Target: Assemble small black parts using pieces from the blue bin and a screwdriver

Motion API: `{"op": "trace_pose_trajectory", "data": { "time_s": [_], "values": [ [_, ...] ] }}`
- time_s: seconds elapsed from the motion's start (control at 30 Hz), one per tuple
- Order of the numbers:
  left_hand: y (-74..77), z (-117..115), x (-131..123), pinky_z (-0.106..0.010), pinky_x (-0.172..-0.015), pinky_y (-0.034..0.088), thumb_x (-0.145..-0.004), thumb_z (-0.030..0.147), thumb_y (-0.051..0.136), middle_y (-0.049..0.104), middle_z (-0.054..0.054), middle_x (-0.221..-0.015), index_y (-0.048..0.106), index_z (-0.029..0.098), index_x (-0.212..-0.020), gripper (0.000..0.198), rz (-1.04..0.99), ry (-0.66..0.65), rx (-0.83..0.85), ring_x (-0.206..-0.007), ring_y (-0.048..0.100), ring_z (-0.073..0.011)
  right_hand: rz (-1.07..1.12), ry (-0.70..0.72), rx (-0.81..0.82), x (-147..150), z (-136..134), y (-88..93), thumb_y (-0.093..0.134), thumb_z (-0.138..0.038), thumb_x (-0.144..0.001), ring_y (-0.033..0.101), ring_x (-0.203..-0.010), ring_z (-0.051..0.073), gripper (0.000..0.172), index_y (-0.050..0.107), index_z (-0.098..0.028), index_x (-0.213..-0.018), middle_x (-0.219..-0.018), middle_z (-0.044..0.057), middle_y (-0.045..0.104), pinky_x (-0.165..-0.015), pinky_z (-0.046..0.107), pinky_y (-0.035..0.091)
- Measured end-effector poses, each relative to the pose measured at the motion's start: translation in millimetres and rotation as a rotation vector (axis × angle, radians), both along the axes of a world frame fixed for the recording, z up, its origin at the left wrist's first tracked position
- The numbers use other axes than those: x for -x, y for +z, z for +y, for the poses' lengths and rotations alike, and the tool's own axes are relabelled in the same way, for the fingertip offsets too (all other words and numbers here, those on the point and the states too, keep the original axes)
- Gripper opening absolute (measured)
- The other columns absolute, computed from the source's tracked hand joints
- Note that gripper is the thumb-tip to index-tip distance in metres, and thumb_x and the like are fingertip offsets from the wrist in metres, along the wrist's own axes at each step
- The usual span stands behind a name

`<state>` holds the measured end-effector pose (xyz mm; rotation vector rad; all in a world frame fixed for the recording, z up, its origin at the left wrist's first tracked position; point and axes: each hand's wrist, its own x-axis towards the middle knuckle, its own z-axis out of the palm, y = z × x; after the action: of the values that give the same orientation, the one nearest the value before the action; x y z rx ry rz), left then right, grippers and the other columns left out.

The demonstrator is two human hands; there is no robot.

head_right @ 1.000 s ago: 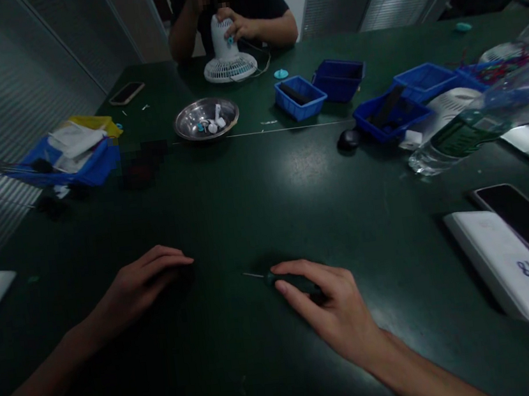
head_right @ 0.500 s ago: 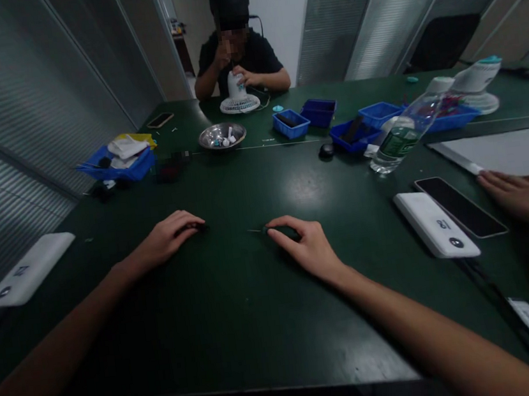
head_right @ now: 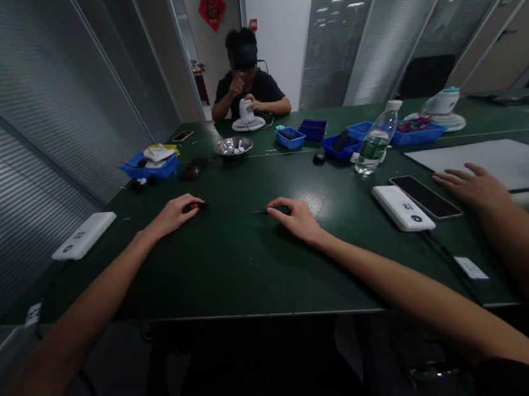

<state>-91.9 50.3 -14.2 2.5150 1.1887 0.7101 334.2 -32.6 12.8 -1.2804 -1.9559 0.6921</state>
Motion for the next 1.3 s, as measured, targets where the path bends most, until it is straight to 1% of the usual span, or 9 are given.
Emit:
{"op": "trace_pose_trajectory", "data": {
  "time_s": [0.1,0.23,0.43,0.6,0.73,0.87,1.0,1.13,1.3],
  "values": [
    [-5.0,5,7,-0.04,-0.09,0.055,-0.1,0.035,0.061,0.068,-0.008,-0.113,0.072,0.023,-0.128,0.033,-0.027,0.052,-0.048,-0.1,0.068,-0.0248,-0.021,0.007,-0.01,0,-1,0.0,0.061,-0.053,-0.1,0.069,-0.082,0.022,0.037,0.079,-0.025,-0.115,-0.109,0.005,0.08,-0.076,0.036,0.054],
    [-10.5,5,10,-0.041,-0.091,0.054,-0.099,0.032,0.061,0.067,-0.008,-0.111,0.073,0.022,-0.127,0.032,-0.016,0.097,-0.109,-0.099,0.067,-0.0248,-0.027,-0.023,-0.041,0,-2,-0.8,0.062,-0.051,-0.099,0.071,-0.089,0.024,0.035,0.079,-0.024,-0.112,-0.11,0.006,0.08,-0.078,0.036,0.054],
    [-7.1,-3,7,-0.042,-0.094,0.055,-0.103,0.033,0.056,0.067,-0.01,-0.124,0.068,0.024,-0.138,0.038,0.04,0.05,-0.106,-0.107,0.067,-0.0266,-0.024,-0.047,-0.014,-1,-5,1.6,0.062,-0.051,-0.1,0.072,-0.093,0.025,0.034,0.079,-0.024,-0.114,-0.114,0.007,0.08,-0.078,0.035,0.055],
    [-3.5,1,13,-0.045,-0.098,0.056,-0.103,0.032,0.059,0.07,-0.009,-0.118,0.063,0.024,-0.146,0.044,-0.021,0.027,-0.092,-0.107,0.069,-0.0259,-0.032,-0.051,-0.003,0,-7,2.4,0.062,-0.052,-0.1,0.072,-0.092,0.025,0.036,0.078,-0.025,-0.116,-0.115,0.007,0.08,-0.077,0.036,0.056],
    [-6.0,6,18,-0.044,-0.097,0.058,-0.095,0.038,0.07,0.074,-0.009,-0.115,0.073,0.021,-0.132,0.04,-0.287,0.145,-0.056,-0.103,0.072,-0.0246,-0.041,-0.057,-0.029,-1,-5,0.3,0.061,-0.053,-0.1,0.072,-0.09,0.024,0.038,0.079,-0.024,-0.115,-0.112,0.007,0.08,-0.079,0.037,0.055],
    [-7.1,3,8,-0.044,-0.092,0.061,-0.087,0.044,0.079,0.078,-0.012,-0.107,0.078,0.016,-0.119,0.043,-0.531,0.248,0.048,-0.095,0.075,-0.0255,-0.044,-0.044,-0.05,-1,-4,0.3,0.061,-0.053,-0.1,0.072,-0.094,0.024,0.036,0.079,-0.025,-0.113,-0.113,0.006,0.08,-0.083,0.037,0.055],
    [-4.7,-3,-11,-0.047,-0.095,0.06,-0.086,0.047,0.08,0.078,-0.012,-0.115,0.08,0.019,-0.113,0.038,-0.521,0.199,0.085,-0.102,0.074,-0.0275,-0.047,-0.038,-0.039,-1,-6,1.6,0.061,-0.053,-0.1,0.071,-0.092,0.024,0.036,0.078,-0.025,-0.114,-0.114,0.007,0.08,-0.08,0.037,0.055],
    [-5.3,-4,-23,-0.049,-0.105,0.055,-0.09,0.044,0.076,0.076,-0.012,-0.118,0.081,0.02,-0.108,0.031,-0.476,0.152,-0.006,-0.112,0.071,-0.0281,-0.053,-0.038,-0.038,-1,-5,0.1,0.061,-0.053,-0.1,0.071,-0.088,0.023,0.037,0.079,-0.023,-0.114,-0.111,0.007,0.08,-0.079,0.037,0.054],
    [-7.0,-3,-26,-0.048,-0.105,0.053,-0.094,0.042,0.073,0.076,-0.011,-0.116,0.08,0.02,-0.109,0.028,-0.425,0.137,-0.084,-0.111,0.071,-0.0276,-0.068,-0.044,-0.06,-1,-2,-3.1,0.06,-0.053,-0.101,0.071,-0.087,0.023,0.039,0.079,-0.022,-0.115,-0.109,0.007,0.08,-0.078,0.035,0.053]
  ]
}}
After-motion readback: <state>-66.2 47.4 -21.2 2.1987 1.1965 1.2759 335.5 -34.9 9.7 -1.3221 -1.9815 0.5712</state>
